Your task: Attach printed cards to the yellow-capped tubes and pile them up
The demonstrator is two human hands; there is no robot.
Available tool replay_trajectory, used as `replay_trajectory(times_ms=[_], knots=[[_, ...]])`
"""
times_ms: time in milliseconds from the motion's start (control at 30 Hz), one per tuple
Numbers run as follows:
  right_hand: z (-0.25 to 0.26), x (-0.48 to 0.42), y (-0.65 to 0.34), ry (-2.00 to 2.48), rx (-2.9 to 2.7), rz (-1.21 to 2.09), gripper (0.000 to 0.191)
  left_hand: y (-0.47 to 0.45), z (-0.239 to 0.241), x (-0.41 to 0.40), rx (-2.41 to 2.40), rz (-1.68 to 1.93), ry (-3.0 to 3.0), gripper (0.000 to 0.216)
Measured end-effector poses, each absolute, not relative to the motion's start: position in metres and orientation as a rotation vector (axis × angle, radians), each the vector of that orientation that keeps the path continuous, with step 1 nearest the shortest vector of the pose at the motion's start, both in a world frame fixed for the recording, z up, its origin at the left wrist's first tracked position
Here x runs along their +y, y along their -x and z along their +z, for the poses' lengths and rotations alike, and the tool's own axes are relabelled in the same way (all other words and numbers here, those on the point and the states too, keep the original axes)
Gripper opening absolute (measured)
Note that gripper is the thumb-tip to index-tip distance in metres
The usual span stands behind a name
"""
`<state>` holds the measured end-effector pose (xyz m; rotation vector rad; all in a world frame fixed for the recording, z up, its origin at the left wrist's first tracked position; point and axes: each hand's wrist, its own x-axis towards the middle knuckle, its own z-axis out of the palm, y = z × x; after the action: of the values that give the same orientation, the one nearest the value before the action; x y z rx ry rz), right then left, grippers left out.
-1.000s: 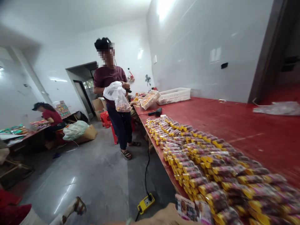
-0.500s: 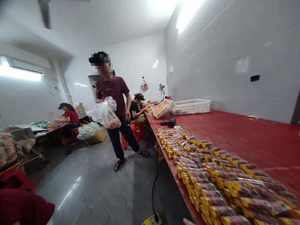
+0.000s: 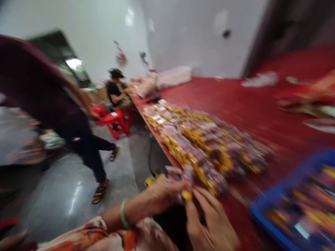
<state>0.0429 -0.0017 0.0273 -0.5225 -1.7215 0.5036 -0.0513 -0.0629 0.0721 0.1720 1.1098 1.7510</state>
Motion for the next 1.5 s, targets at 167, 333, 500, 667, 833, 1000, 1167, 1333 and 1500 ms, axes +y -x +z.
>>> replay_trajectory(times_ms=[167, 333, 500, 667, 833, 1000, 1167, 1333, 1500], knots=[[0.023, -0.009, -0.053, 0.565, -1.632, 0.473, 0.024, 0.059, 0.067, -0.054, 1.026, 1.576, -0.177, 0.036], [0.023, -0.01, -0.047, 0.646, -1.624, 0.349, 0.021, 0.056, 0.066, -0.053, 1.006, 1.535, -0.101, 0.039], [0.021, -0.013, -0.049, 0.68, -1.635, 0.258, 0.02, 0.051, 0.058, -0.05, 0.975, 1.55, -0.1, 0.032], [0.018, -0.012, -0.051, 0.708, -1.677, 0.162, 0.019, 0.049, 0.053, -0.05, 0.973, 1.533, -0.092, 0.029], [0.02, -0.012, -0.054, 0.703, -1.671, 0.188, 0.019, 0.045, 0.053, -0.047, 0.993, 1.513, -0.098, 0.031], [0.02, -0.01, -0.055, 0.722, -1.626, 0.154, 0.019, 0.042, 0.049, -0.044, 1.019, 1.501, -0.128, 0.031], [0.018, -0.011, -0.055, 0.764, -1.637, 0.088, 0.02, 0.041, 0.047, -0.043, 1.027, 1.477, -0.154, 0.034], [0.012, -0.01, -0.052, 0.791, -1.623, -0.033, 0.017, 0.04, 0.044, -0.042, 1.045, 1.469, -0.124, 0.035], [0.012, -0.008, -0.052, 0.839, -1.66, -0.078, 0.014, 0.041, 0.043, -0.038, 1.041, 1.439, -0.134, 0.036]])
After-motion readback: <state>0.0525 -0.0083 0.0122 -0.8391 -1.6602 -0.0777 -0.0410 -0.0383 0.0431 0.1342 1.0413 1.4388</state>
